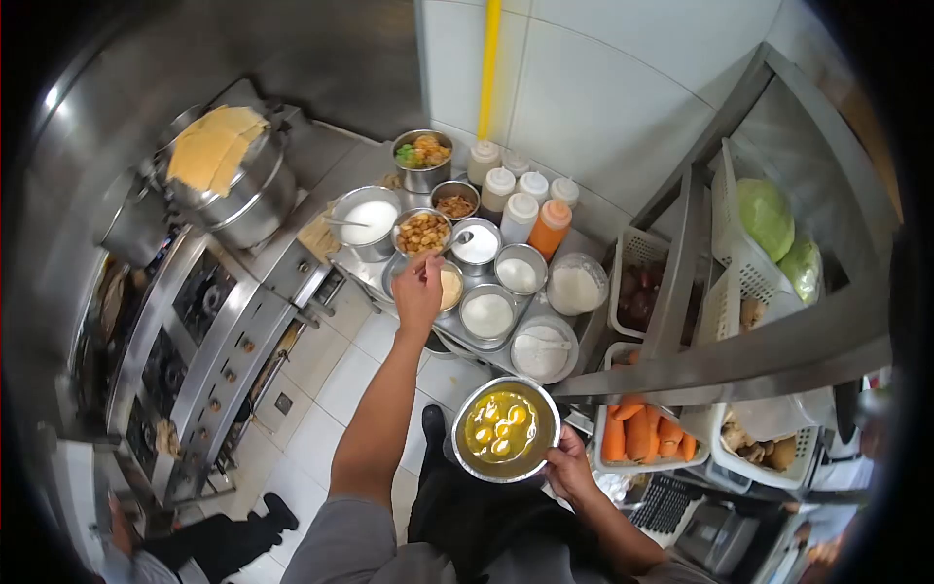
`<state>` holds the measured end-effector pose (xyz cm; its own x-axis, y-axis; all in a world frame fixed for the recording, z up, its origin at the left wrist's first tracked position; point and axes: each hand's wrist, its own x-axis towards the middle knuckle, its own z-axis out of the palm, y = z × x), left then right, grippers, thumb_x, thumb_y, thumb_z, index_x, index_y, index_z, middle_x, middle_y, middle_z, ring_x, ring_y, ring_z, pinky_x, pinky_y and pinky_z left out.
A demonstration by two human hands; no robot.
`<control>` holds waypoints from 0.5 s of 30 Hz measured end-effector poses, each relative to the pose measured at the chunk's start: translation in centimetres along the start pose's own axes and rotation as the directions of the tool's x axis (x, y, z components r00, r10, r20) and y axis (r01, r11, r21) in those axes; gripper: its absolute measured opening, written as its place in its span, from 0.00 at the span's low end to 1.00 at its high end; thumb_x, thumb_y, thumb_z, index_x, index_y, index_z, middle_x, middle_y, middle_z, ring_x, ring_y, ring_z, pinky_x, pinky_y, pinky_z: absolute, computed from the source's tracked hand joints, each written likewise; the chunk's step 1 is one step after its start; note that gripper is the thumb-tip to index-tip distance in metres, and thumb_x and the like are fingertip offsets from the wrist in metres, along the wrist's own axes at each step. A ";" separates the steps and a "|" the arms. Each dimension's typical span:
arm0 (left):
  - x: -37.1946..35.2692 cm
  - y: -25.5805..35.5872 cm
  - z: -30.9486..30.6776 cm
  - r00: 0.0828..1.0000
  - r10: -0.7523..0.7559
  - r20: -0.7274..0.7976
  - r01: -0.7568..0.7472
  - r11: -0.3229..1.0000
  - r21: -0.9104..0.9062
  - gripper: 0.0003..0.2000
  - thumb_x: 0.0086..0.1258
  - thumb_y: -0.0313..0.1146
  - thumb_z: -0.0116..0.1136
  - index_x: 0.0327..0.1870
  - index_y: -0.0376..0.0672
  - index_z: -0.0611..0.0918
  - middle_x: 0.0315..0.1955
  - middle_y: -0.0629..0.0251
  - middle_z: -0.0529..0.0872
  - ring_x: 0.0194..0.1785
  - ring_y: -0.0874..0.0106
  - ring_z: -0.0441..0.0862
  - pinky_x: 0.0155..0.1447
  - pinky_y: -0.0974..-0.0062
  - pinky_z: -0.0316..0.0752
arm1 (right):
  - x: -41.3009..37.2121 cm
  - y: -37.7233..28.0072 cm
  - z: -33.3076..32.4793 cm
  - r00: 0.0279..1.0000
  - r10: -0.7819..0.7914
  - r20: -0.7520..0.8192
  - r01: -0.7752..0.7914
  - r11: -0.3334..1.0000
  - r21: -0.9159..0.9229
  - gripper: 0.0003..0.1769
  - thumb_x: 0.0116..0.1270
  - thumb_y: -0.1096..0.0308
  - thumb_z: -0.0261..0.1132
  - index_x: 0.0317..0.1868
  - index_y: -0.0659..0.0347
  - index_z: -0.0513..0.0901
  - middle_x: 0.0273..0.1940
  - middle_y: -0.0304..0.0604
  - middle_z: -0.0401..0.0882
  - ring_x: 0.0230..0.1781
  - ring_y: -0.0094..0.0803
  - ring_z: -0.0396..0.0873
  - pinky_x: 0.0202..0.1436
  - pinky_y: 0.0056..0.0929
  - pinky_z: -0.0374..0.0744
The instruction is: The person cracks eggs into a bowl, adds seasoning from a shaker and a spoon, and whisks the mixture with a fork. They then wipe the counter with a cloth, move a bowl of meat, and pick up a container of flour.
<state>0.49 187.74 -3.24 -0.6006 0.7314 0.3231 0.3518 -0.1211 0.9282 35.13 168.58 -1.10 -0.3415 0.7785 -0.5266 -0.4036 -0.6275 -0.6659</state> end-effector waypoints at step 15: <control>8.2 -4.8 3.2 0.960 0.084 0.267 -0.135 0.974 0.181 0.09 0.70 0.34 0.57 0.40 0.41 0.86 0.29 0.50 0.89 0.33 0.52 0.88 0.41 0.57 0.81 | 4.6 -0.3 9.2 0.942 -0.190 -0.277 0.216 0.974 0.067 0.13 0.63 0.84 0.59 0.45 0.56 0.74 0.44 0.42 0.84 0.41 0.31 0.86 0.38 0.35 0.90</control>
<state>-3.84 196.47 -5.62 -0.3556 0.8712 0.3385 0.5537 -0.0953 0.8272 25.90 172.22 1.52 -0.0101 0.8565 -0.5161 -0.5235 -0.4443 -0.7270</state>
